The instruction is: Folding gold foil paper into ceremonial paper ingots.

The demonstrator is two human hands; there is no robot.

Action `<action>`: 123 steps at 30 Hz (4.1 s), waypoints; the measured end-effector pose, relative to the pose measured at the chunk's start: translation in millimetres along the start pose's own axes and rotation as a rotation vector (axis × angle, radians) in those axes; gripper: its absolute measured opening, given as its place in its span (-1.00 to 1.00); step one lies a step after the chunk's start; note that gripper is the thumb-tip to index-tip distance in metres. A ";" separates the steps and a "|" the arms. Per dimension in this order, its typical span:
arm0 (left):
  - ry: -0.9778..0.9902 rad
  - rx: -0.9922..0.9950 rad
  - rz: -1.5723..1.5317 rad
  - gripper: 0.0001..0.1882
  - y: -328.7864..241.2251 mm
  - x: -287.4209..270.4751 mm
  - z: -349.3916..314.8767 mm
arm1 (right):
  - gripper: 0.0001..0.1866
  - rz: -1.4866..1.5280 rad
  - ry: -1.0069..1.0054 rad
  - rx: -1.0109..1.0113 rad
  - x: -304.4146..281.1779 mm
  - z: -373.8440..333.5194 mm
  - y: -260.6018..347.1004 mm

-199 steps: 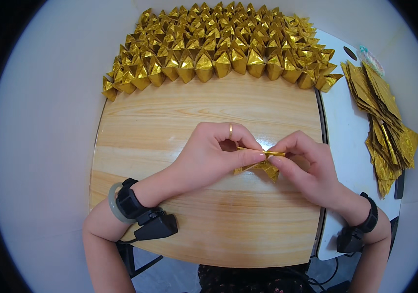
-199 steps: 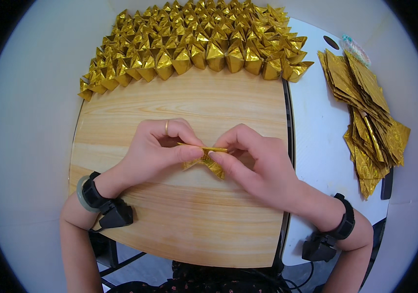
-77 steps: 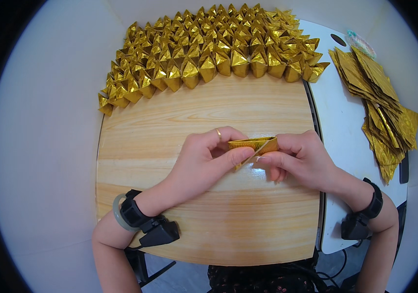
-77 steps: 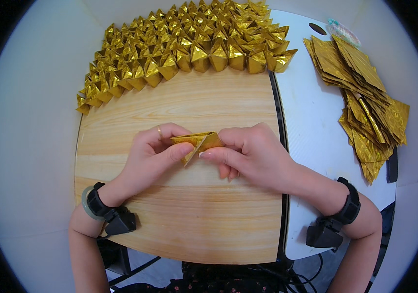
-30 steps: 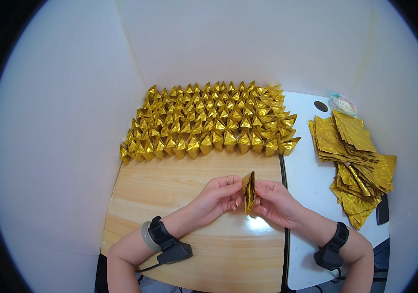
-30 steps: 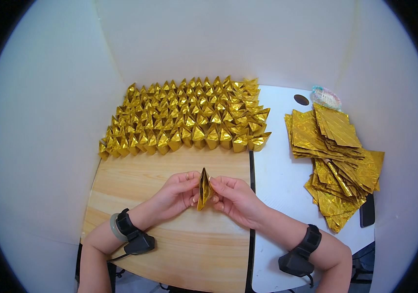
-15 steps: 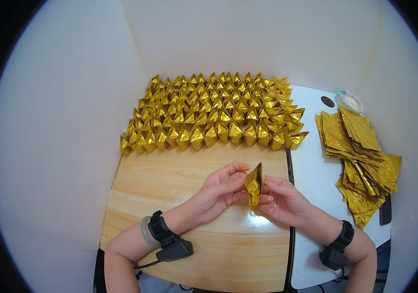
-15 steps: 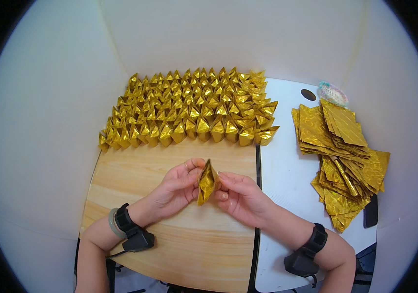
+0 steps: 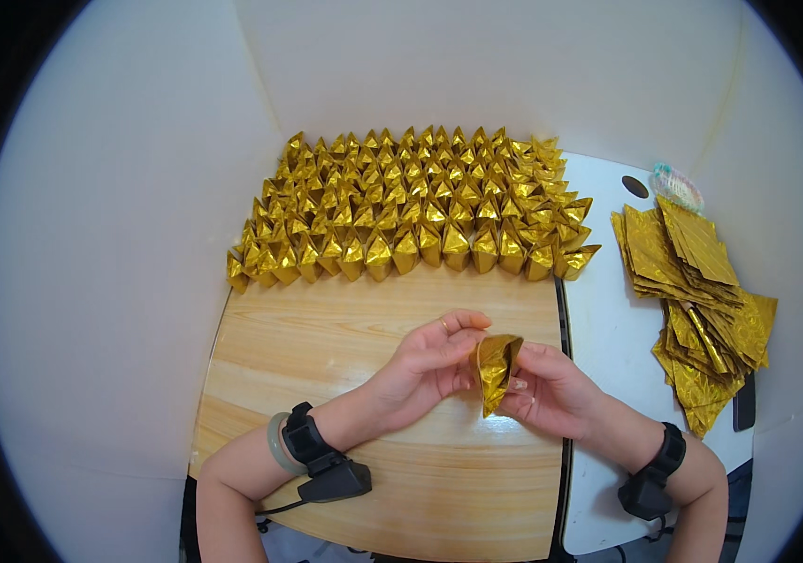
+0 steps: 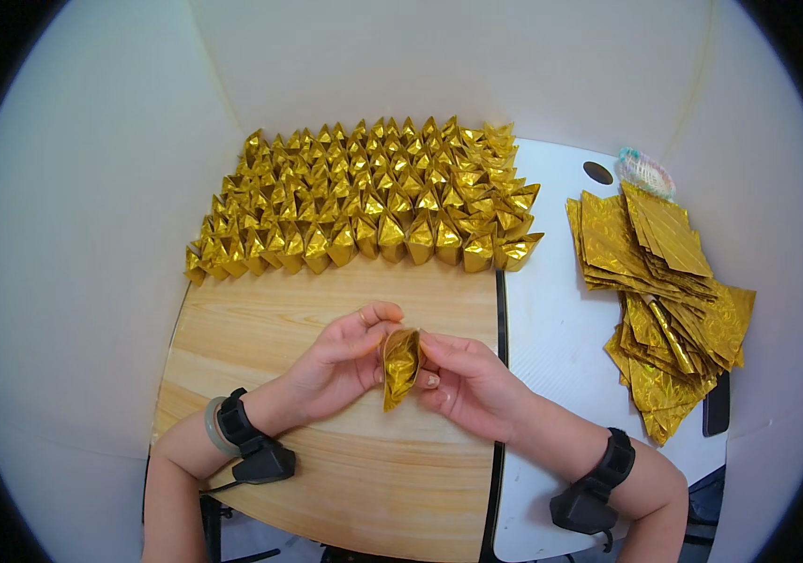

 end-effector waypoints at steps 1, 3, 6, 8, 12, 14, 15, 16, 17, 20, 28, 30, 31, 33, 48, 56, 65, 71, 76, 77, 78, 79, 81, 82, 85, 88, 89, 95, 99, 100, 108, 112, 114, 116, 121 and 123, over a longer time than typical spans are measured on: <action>-0.029 -0.040 0.023 -0.69 2.0 -0.8 -0.6 | -0.75 0.003 0.000 0.000 -0.5 0.4 -0.2; -0.018 -0.058 -0.023 -0.66 3.7 -5.6 -1.2 | -0.78 0.047 -0.031 0.033 -4.4 1.4 -3.4; -0.027 -0.052 -0.037 -0.66 3.0 -3.1 -1.3 | -0.80 0.132 -0.061 0.048 -10.6 3.1 -3.9; -0.046 -0.030 -0.006 -0.68 2.9 -4.3 0.2 | -0.79 0.145 -0.041 0.034 -9.5 3.3 -2.0; -0.073 0.019 -0.014 -0.68 2.8 -16.9 2.3 | -0.74 0.190 0.015 -0.014 0.5 2.4 3.7; -0.062 0.022 -0.027 -0.68 3.4 -18.1 2.2 | -0.71 0.201 0.013 -0.035 -1.4 1.4 5.6; -0.067 0.019 -0.031 -0.69 4.6 -18.7 1.6 | -0.67 0.213 0.010 -0.058 -2.7 0.4 7.0; -0.071 0.017 -0.033 -0.70 5.8 -19.0 1.3 | -0.67 0.213 0.011 -0.058 -0.6 -0.2 6.7; -0.071 0.017 -0.033 -0.70 6.8 -19.1 1.4 | -0.65 0.205 -0.029 -0.077 0.5 -2.0 7.7; -0.068 0.023 -0.078 -0.70 7.3 -19.5 2.9 | -0.63 0.219 -0.052 -0.093 2.5 -2.4 9.2; -0.001 0.017 -0.110 -0.71 9.9 -9.4 1.0 | -0.64 0.271 0.006 -0.083 2.1 -4.6 9.7; -0.014 0.040 -0.101 -0.72 7.1 -10.1 1.1 | -0.67 0.251 0.006 -0.091 -3.2 -3.7 9.7; -0.028 0.061 -0.090 -0.73 4.9 -11.1 1.2 | -0.67 0.251 0.006 -0.090 -3.5 -3.2 9.5; -0.025 0.073 -0.085 -0.73 3.9 -11.0 0.9 | -0.69 0.227 -0.015 -0.107 -4.6 -2.7 10.2; -0.144 0.180 0.439 -0.68 -9.5 -8.2 0.3 | -0.67 0.133 -0.119 -0.055 -15.5 3.6 4.3; -0.160 0.241 0.548 -0.76 -13.2 -2.6 -1.4 | -0.65 0.127 -0.131 -0.033 -15.9 5.5 3.1; -0.175 0.208 0.523 -0.72 -8.4 -7.2 -2.6 | -0.64 0.111 -0.146 -0.052 -17.5 3.7 4.1; -0.127 0.218 0.585 -0.56 -13.0 0.8 -2.6 | -0.64 0.140 -0.154 -0.084 -14.7 3.5 6.5; -0.164 0.244 0.487 -0.39 -14.6 -1.4 -3.5 | -0.65 0.158 -0.135 -0.121 -10.6 1.6 12.3; -0.164 0.243 0.486 -0.39 -13.5 -3.3 -3.5 | -0.64 0.215 -0.061 -0.109 -6.4 1.3 14.1; -0.119 0.280 0.396 -0.37 -13.1 -1.5 -2.5 | -0.62 0.271 0.013 -0.098 -2.4 0.6 15.2; -0.074 0.315 0.305 -0.33 -13.8 1.5 -2.2 | -0.62 0.271 0.013 -0.100 -3.7 -0.2 14.5; -0.039 0.325 0.300 -0.36 -16.1 6.7 -3.9 | -0.55 0.280 0.015 -0.153 -7.5 -2.5 15.6; -0.006 0.336 0.296 -0.39 -17.1 10.5 -4.4 | -0.55 0.281 0.016 -0.154 -7.1 -2.6 15.7; -0.003 0.345 0.418 -0.50 -16.4 12.0 -3.0 | -0.51 0.054 -0.039 -0.222 1.2 -4.5 19.3; -0.054 0.341 0.503 -0.60 -22.2 10.0 -3.3 | -0.46 -0.115 -0.114 -0.302 9.8 -8.5 22.7; -0.052 0.340 0.503 -0.60 -22.8 11.1 -3.0 | -0.44 -0.172 -0.122 -0.277 10.0 -7.6 21.6; -0.039 0.342 0.677 -0.62 -23.0 12.1 -7.6 | -0.38 -0.138 -0.024 -0.186 9.9 -3.9 16.3; -0.022 0.344 0.698 -0.64 -22.5 18.3 -6.0 | -0.36 -0.022 0.056 -0.142 13.1 -2.4 13.1; -0.037 0.322 0.681 -0.65 -21.8 15.7 -5.2 | -0.36 -0.021 0.055 -0.138 12.5 -1.1 12.5; -0.040 0.388 0.645 -0.70 -22.9 15.6 -6.2 | -0.29 -0.117 0.013 -0.157 19.6 -1.4 10.1; -0.103 0.263 0.573 -0.70 -18.9 12.7 -6.8 | -0.28 -0.126 0.014 -0.163 21.3 -1.1 11.3; -0.113 0.275 0.618 -0.70 -18.1 12.8 -8.1 | -0.28 -0.085 0.047 -0.147 21.3 -1.1 9.8; -0.121 0.288 0.663 -0.70 -19.2 12.0 -8.5 | -0.28 -0.100 0.049 -0.148 20.8 -0.6 7.9; -0.129 0.316 0.635 -0.72 -18.8 8.8 -8.4 | -0.29 -0.116 0.081 -0.133 19.2 -0.3 6.7; -0.123 0.373 0.625 -0.73 -21.4 10.6 -8.0 | -0.30 -0.087 0.073 -0.118 19.4 0.7 7.5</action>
Point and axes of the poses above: each hand's wrist, its own z-axis towards the middle knuckle, its own x-axis out of the palm, y = z × x, the point moved 8 cm from there along z, towards the middle knuckle, and after that the axes turned 14 degrees about x, right-handed, at the moved point
